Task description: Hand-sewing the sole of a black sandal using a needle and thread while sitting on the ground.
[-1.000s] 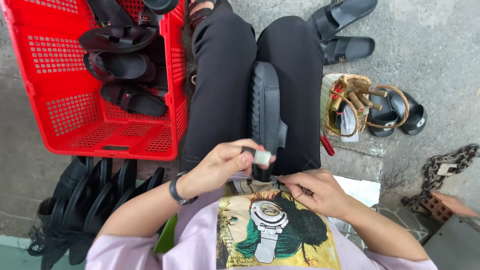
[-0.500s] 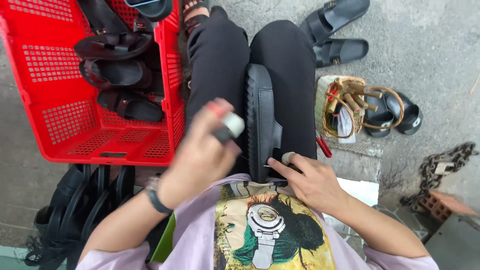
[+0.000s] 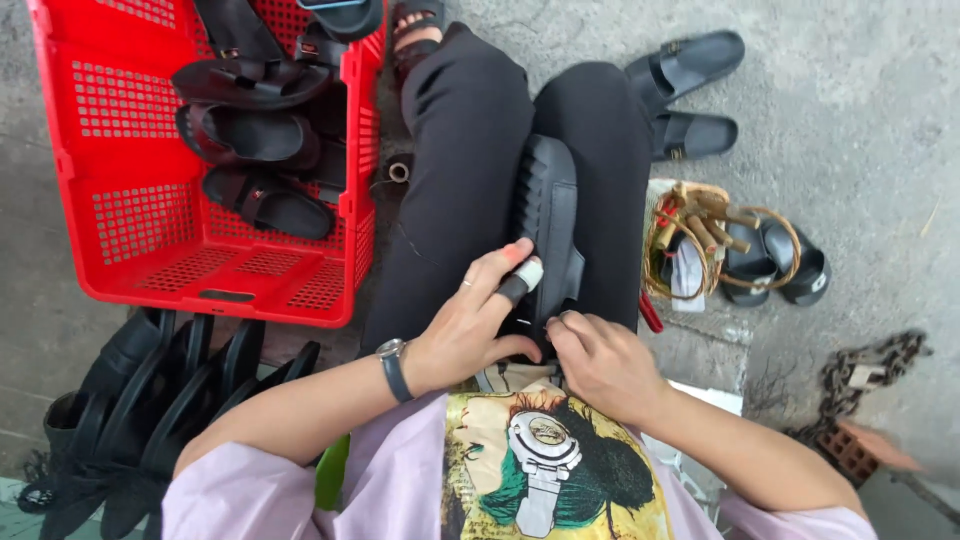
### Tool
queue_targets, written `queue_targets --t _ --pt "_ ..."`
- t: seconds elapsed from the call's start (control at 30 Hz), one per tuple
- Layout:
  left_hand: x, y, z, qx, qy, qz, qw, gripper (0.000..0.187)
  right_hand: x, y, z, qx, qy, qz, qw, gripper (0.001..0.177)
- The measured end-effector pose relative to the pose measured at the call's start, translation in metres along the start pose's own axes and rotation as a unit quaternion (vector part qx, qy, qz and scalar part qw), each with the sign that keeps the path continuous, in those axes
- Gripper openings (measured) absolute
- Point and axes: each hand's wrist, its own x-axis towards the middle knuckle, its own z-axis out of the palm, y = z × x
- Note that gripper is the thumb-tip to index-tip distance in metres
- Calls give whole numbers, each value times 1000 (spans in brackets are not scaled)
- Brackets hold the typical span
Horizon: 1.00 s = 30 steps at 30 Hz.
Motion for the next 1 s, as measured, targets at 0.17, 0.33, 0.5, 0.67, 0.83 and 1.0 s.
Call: queue_targets --t 0.17,0.33,0.5,0.67,0.83,1.0 --pt "-7 5 -7 77 38 7 996 85 4 -5 -3 139 29 73 987 22" --pt "-6 32 -37 -41 17 -71 996 27 12 -10 -31 107 -55 129 984 28" --pt "-19 24 -40 -559 -89 -337 752 23 10 -8 -15 198 -12 157 968 26" --pt "-31 5 0 -445 -17 -328 833 17 3 -16 -10 269 70 204 939 35" --pt "-19 19 -14 -396 -113 -355 840 63 7 -10 -21 102 143 10 984 14" --pt "-22 21 -19 -387 -64 -368 843 58 6 -10 -23 179 110 97 973 34"
